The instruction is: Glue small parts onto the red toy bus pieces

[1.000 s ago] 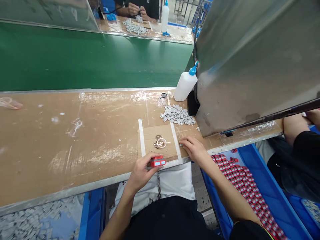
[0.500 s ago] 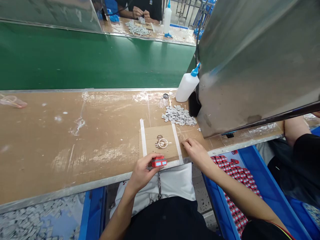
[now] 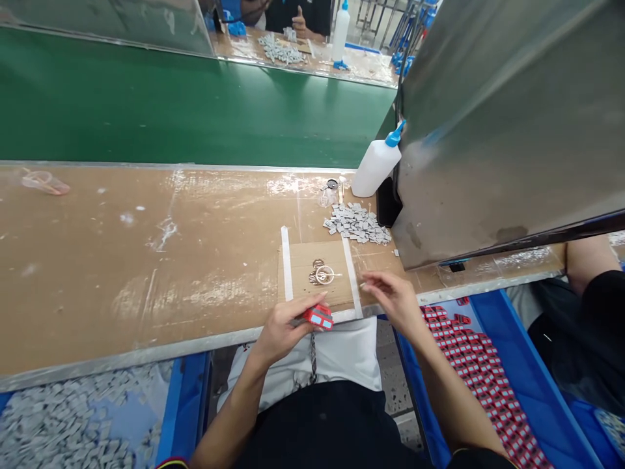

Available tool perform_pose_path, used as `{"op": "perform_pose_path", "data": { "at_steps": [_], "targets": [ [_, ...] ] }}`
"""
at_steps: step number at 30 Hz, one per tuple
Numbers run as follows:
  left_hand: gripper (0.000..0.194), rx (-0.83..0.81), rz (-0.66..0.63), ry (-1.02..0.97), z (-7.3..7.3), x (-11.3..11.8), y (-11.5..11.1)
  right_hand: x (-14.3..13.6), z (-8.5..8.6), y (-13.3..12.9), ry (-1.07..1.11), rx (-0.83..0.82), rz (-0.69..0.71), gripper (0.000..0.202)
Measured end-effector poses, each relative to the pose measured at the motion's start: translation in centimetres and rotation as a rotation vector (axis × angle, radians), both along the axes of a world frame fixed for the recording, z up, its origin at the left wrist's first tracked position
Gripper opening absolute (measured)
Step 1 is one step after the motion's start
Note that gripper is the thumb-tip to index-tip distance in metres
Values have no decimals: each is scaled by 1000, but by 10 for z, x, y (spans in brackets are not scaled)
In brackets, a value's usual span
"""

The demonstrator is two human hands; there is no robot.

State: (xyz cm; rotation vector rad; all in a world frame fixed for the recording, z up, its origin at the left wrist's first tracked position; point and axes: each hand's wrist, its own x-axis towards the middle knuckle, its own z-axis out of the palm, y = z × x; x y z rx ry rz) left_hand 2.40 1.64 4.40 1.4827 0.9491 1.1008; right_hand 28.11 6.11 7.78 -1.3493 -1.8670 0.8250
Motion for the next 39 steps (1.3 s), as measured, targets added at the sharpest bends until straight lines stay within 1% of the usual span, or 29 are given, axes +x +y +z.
{"op": "perform_pose_path", "data": {
  "at_steps": [2, 4, 6, 8, 12, 15, 18, 21, 24, 28, 32, 36, 39],
  "targets": [
    [37, -99, -4, -29, 0, 0, -1, -23, 8, -16, 162, -134, 74, 17],
    [33, -146, 7, -40, 0, 0, -2, -44, 11, -28, 246, -218, 123, 19],
    [30, -144, 26, -38, -1, 0, -3, -58, 11, -32, 275, -246, 128, 20],
    [29, -130, 36, -30, -3, 0, -3, -63, 7, -32, 277, -245, 110, 19],
    [27, -58, 54, 29, -7, -2, -3, -62, 1, -31, 268, -246, 103, 19],
    [24, 15, 72, 91, -7, -2, -3, -61, 0, -35, 211, -190, 91, 20],
    [21, 65, 74, 139, -5, -2, -3, -64, 4, -41, 125, -122, 86, 16],
    [19, 95, 71, 167, -2, -1, -3, -65, 10, -47, 35, -71, 119, 15],
    [19, 125, 54, 190, -2, -1, -5, -64, 15, -52, 2, -65, 154, 15],
    [18, 193, 40, 246, -3, 0, -5, -61, 17, -53, 4, -118, 211, 18],
    [15, 305, -5, 287, -3, 0, -1, -53, 15, -46, 31, -180, 255, 18],
    [10, 417, -68, 271, -1, 2, 2, -43, 19, -30, 100, -337, 324, 11],
    [11, 448, -47, 300, -1, 3, 2, -41, 20, -22, 136, -464, 354, 7]
  ]
}}
